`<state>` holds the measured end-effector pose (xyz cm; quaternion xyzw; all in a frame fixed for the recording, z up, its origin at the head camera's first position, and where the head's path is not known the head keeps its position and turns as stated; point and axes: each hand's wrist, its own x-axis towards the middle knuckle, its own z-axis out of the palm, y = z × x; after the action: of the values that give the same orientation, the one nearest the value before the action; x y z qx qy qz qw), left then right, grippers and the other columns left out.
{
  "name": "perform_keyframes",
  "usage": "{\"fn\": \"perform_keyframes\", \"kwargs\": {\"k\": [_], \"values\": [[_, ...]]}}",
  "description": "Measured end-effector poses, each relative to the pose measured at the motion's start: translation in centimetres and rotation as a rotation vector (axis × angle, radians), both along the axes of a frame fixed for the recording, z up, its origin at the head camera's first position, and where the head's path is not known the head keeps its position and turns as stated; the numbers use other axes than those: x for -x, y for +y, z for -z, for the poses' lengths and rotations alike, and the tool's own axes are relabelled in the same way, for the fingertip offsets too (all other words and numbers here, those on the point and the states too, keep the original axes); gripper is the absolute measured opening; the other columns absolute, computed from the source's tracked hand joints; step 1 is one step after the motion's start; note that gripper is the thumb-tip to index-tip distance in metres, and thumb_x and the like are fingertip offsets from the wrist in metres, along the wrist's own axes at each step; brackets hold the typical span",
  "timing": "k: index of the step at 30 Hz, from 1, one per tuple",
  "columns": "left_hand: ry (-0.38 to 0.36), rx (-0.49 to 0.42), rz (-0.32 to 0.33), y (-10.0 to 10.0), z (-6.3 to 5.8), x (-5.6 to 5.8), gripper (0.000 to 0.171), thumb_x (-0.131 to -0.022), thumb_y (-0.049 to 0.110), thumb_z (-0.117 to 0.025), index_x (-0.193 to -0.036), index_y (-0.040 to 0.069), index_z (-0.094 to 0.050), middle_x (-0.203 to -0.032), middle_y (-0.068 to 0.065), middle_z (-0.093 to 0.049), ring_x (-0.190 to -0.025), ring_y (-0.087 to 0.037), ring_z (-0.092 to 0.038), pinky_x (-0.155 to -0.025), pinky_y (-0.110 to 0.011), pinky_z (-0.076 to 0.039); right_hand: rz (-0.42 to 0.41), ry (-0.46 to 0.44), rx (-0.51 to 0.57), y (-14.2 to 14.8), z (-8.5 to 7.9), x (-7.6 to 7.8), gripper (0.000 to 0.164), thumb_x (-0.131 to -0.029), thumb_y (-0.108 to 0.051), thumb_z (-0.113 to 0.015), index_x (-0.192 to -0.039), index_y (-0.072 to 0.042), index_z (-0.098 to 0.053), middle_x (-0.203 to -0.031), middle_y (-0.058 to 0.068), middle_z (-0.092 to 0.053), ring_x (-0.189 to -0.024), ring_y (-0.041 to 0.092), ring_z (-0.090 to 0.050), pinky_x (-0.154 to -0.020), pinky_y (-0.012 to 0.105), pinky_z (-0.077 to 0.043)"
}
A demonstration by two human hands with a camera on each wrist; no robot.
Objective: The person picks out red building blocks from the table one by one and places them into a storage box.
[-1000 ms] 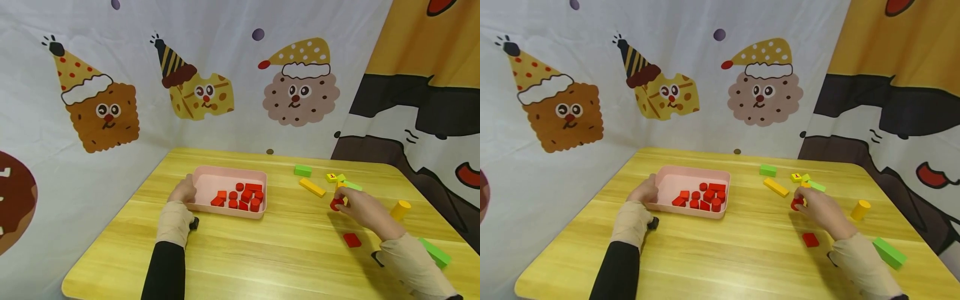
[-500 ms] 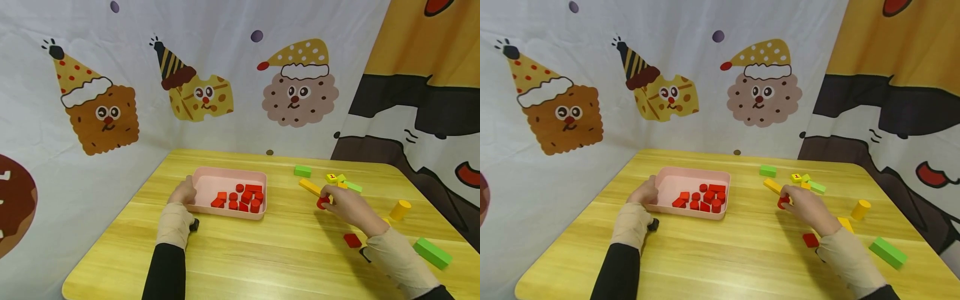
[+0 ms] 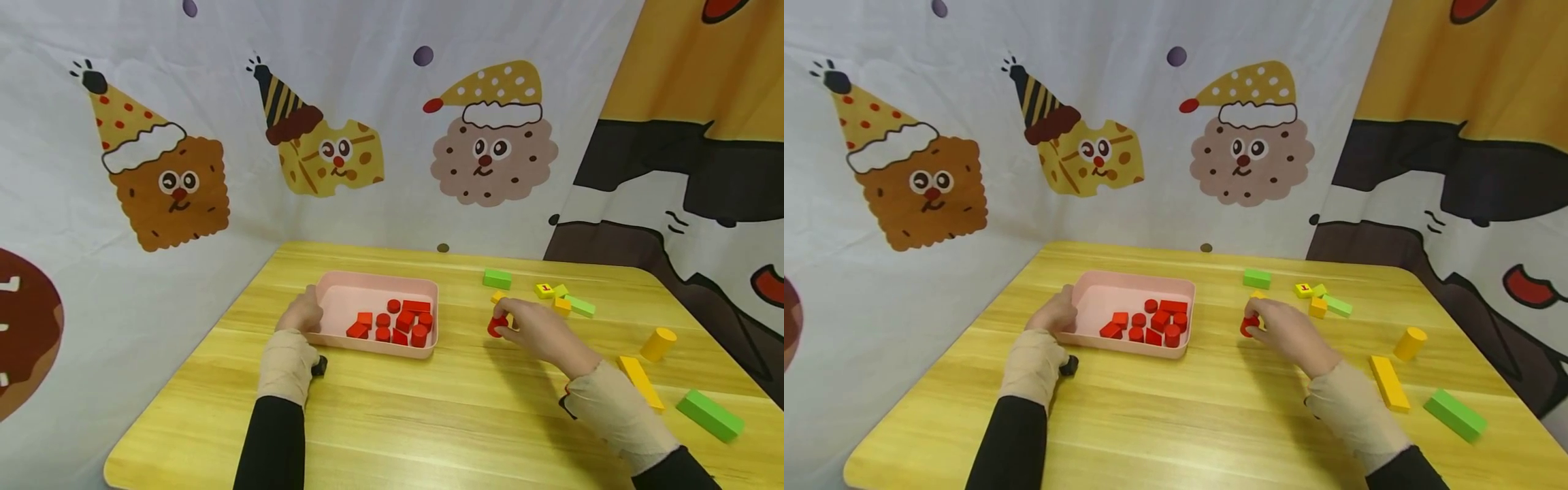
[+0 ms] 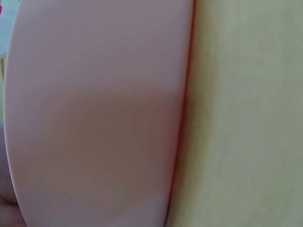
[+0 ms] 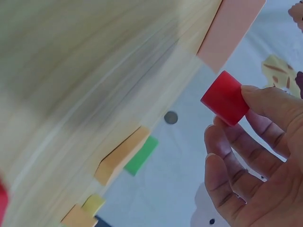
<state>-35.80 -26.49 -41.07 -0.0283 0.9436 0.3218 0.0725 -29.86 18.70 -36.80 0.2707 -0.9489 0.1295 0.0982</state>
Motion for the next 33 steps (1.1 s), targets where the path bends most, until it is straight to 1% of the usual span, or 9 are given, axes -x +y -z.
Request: {"fn": "perform_keyframes", "kwargs": {"k": [4,11,15,21,27,33], "values": [[-0.003,-0.005,-0.004,0.0,0.0,-0.2,0.054,-0.1,-0.004,-0.04,-0.152,-0.01,-0.025,-0.132,-0.035,-0.053,-0.105,-0.041,-0.058,-0.095,-0.048,-0.048,-0.026,-0.013,0.004,-1.5,0.1,0.4,0.018,-0.091,-0.009,-0.081,-0.101,-0.012,-0.067,-0.091,-0.006,-0.068,-0.072,0.01,-0.057,-0.063,0.031,-0.049],[0.034,-0.011,-0.002,0.2,-0.3,-0.6,0.051,-0.099,-0.005,-0.042,-0.148,-0.012,-0.03,-0.126,-0.034,-0.055,-0.104,-0.041,-0.058,-0.094,-0.048,-0.048,-0.057,-0.006,0.012,-3.7,0.2,0.8,0.019,-0.091,-0.011,-0.082,-0.099,-0.014,-0.066,-0.091,-0.008,-0.067,-0.072,0.01,-0.056,-0.064,0.031,-0.049],[0.036,-0.012,-0.004,0.3,-0.4,-0.8,0.05,-0.097,-0.005,-0.042,-0.146,-0.011,-0.031,-0.123,-0.033,-0.055,-0.102,-0.041,-0.058,-0.093,-0.048,-0.049,-0.074,0.009,0.024,-5.0,0.0,0.9,0.019,-0.091,-0.011,-0.082,-0.099,-0.015,-0.066,-0.093,-0.008,-0.068,-0.074,0.011,-0.058,-0.065,0.031,-0.05],[0.031,-0.001,-0.006,0.2,-0.2,-0.6,0.053,-0.098,-0.006,-0.043,-0.149,-0.01,-0.029,-0.13,-0.036,-0.054,-0.106,-0.041,-0.058,-0.098,-0.049,-0.048,-0.082,0.0,0.023,-6.8,-0.4,1.1,0.019,-0.091,-0.012,-0.083,-0.099,-0.016,-0.066,-0.093,-0.007,-0.068,-0.077,0.014,-0.059,-0.068,0.032,-0.051],[0.009,-0.015,-0.011,0.2,-0.1,-0.3,0.053,-0.099,-0.005,-0.042,-0.15,-0.009,-0.028,-0.133,-0.034,-0.053,-0.107,-0.041,-0.056,-0.098,-0.05,-0.047,-0.096,0.009,0.011,-8.7,-0.9,1.5,0.019,-0.091,-0.014,-0.082,-0.101,-0.015,-0.066,-0.093,-0.005,-0.066,-0.081,0.017,-0.06,-0.072,0.034,-0.053],[-0.004,-0.017,-0.023,0.2,-0.1,-0.1,0.056,-0.099,-0.005,-0.041,-0.153,-0.008,-0.026,-0.137,-0.034,-0.05,-0.11,-0.041,-0.054,-0.1,-0.049,-0.045,-0.109,0.03,-0.013,-10.5,-1.1,2.2,0.02,-0.091,-0.014,-0.083,-0.099,-0.016,-0.064,-0.092,-0.005,-0.065,-0.079,0.016,-0.058,-0.069,0.035,-0.051]]}}
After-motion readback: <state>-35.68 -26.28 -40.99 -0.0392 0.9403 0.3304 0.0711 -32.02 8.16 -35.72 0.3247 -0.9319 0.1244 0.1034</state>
